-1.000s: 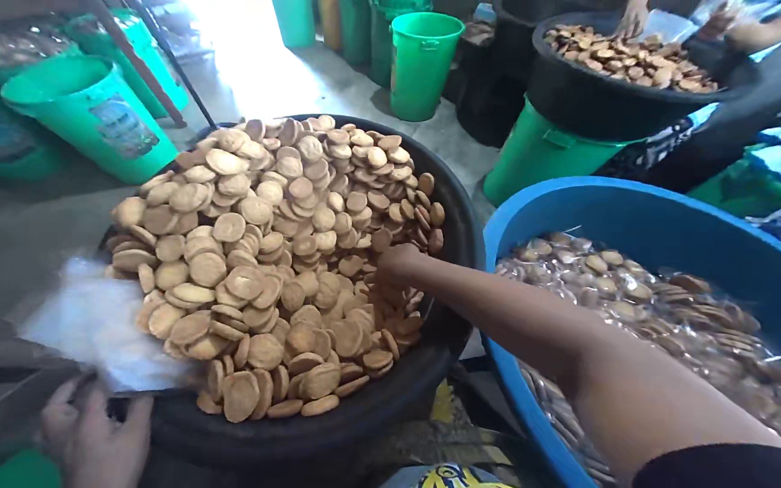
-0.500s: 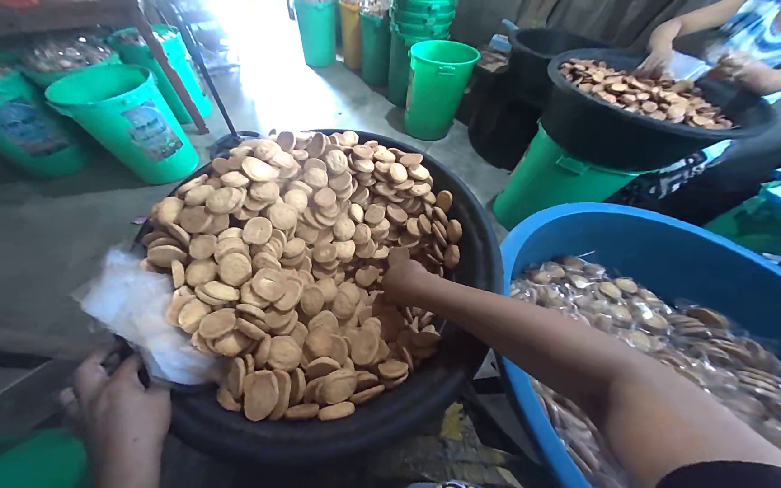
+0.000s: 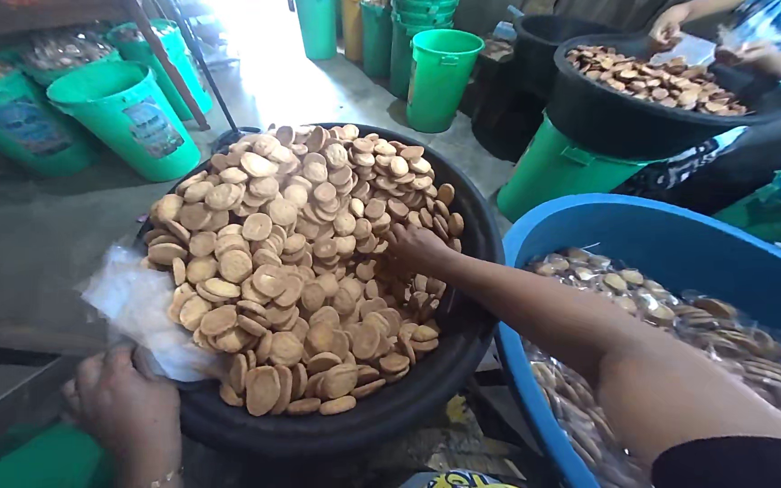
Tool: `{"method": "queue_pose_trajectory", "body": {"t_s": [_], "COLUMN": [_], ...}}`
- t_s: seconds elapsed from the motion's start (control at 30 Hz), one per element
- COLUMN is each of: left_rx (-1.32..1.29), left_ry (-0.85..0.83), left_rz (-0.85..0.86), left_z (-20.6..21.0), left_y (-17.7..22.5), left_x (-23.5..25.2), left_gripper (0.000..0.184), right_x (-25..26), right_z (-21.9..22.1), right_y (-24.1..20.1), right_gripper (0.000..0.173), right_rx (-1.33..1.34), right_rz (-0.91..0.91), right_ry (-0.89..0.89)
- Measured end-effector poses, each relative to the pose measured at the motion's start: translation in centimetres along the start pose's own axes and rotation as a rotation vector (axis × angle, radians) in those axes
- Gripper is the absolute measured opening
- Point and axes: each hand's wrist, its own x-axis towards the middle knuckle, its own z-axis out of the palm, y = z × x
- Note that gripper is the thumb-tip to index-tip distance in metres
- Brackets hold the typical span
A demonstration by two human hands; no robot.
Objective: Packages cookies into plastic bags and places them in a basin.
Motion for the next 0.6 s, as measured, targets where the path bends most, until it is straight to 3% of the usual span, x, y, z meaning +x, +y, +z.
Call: {"method": "queue_pose_trajectory", "body": {"t_s": [0.07,0.3,0.43,0.5,0.6], "left_rx": [-0.036,-0.04,-0.101,-0.132,-0.118], "left_ry": [0.058,0.05,0.203,0.162,0.09], "left_rz": [-0.011,0.021,0.275,0.358,0.365], "left_z": [0.2,-0.3,0.2,0.0,-0.3], "left_y": [-0.1,0.1,-0.1,0.3,1.7], "left_x": [-0.1,-0.4,-0.6,-0.7,-1.9], "left_gripper": [0.039,0.033,0.042,0.037,0.025], "right_x": [0.8,1.1,0.6,1.9,4.0], "right_z": [-0.2,-0.9,-5.0,-5.7,-4.8], "right_y": [-0.5,-1.3,-3.1,-3.8,-5.2], "right_gripper": [0.038,0.04,0.04,0.045,0.054], "right_rx": [0.031,0.006,0.409,0.624,0.573], "right_rz": [0.05,0.115,0.152,0.128,0.169], "right_ry": [-0.005,-0.054,-0.036,0.035,0.074]}}
